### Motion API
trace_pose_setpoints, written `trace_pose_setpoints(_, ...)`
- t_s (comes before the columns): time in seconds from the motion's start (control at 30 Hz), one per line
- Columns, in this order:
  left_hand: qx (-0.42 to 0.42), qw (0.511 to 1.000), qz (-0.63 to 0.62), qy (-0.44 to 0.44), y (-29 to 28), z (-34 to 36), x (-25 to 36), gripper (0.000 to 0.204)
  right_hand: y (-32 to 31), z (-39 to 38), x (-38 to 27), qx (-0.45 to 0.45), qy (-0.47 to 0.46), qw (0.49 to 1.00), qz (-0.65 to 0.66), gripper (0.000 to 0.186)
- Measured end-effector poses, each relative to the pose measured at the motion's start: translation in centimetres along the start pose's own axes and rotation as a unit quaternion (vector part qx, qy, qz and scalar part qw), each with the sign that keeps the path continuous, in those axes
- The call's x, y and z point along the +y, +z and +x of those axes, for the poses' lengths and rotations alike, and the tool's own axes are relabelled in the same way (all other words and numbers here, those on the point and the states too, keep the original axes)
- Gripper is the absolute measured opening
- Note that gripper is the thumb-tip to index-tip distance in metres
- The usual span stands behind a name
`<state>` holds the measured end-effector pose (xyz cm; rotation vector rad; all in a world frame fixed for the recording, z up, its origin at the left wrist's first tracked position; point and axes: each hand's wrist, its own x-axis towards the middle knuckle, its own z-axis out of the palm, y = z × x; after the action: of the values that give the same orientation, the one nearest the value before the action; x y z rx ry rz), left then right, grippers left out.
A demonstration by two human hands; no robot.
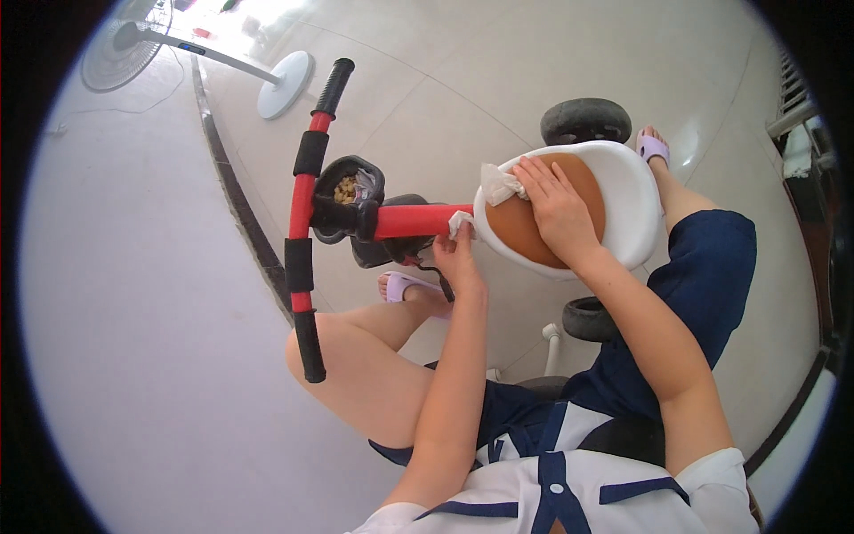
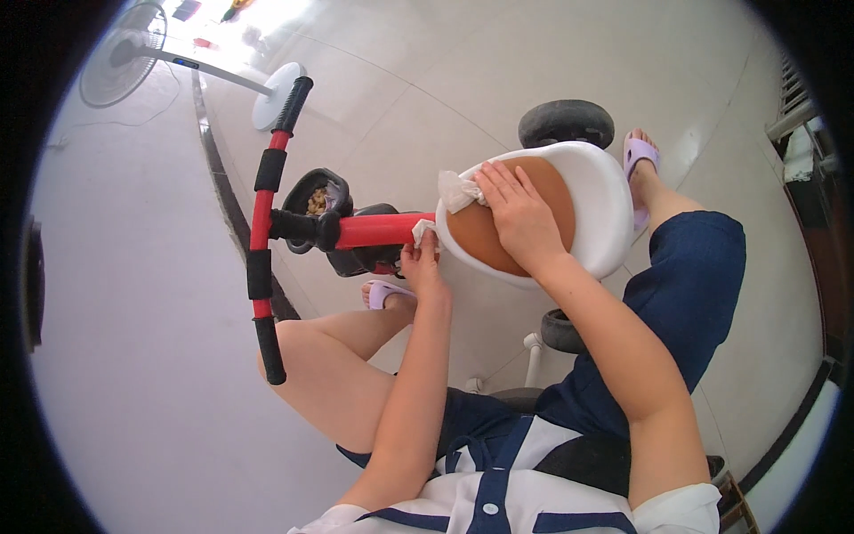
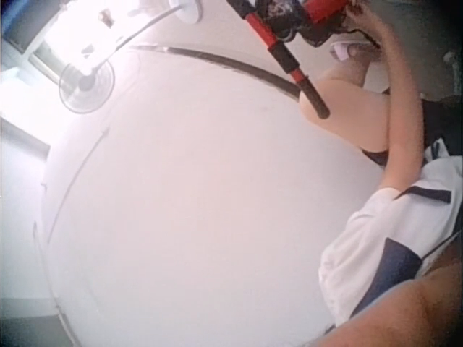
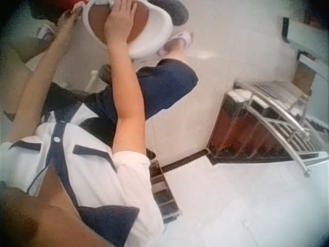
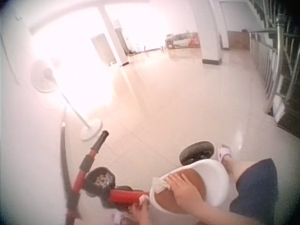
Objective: The person wipes the seat and handle of a tricycle with a cloth.
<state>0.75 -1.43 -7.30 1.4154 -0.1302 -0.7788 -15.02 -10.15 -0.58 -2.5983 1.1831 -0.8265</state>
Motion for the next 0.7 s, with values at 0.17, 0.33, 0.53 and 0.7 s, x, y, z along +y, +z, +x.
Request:
trace_pose_setpoints(0.17, -0.110, 0.993, -0.033, -0.031, 1.1, 0.3, 0.0, 0.043, -0.1, 0.1, -0.2, -0.001, -0.001, 1.000, 0.001, 0.046)
trace_pose_setpoints(0.33, -0.184, 0.957, -0.173, -0.141, 1.7, -0.2, -0.9, 0.047, -0.2, 0.2, -0.2, -0.004, -0.002, 1.000, -0.011, 0.045)
trace_pose_setpoints(0.53, -0.164, 0.962, -0.160, -0.148, 2.2, 0.2, -1.0, 0.048, -0.3, 0.2, 0.1, -0.002, -0.002, 1.000, -0.010, 0.044)
trace_pose_setpoints(0.7, -0.088, 0.984, -0.144, -0.060, 2.4, 0.9, 0.6, 0.036, -0.2, 0.3, 0.6, -0.007, 0.001, 1.000, 0.030, 0.044)
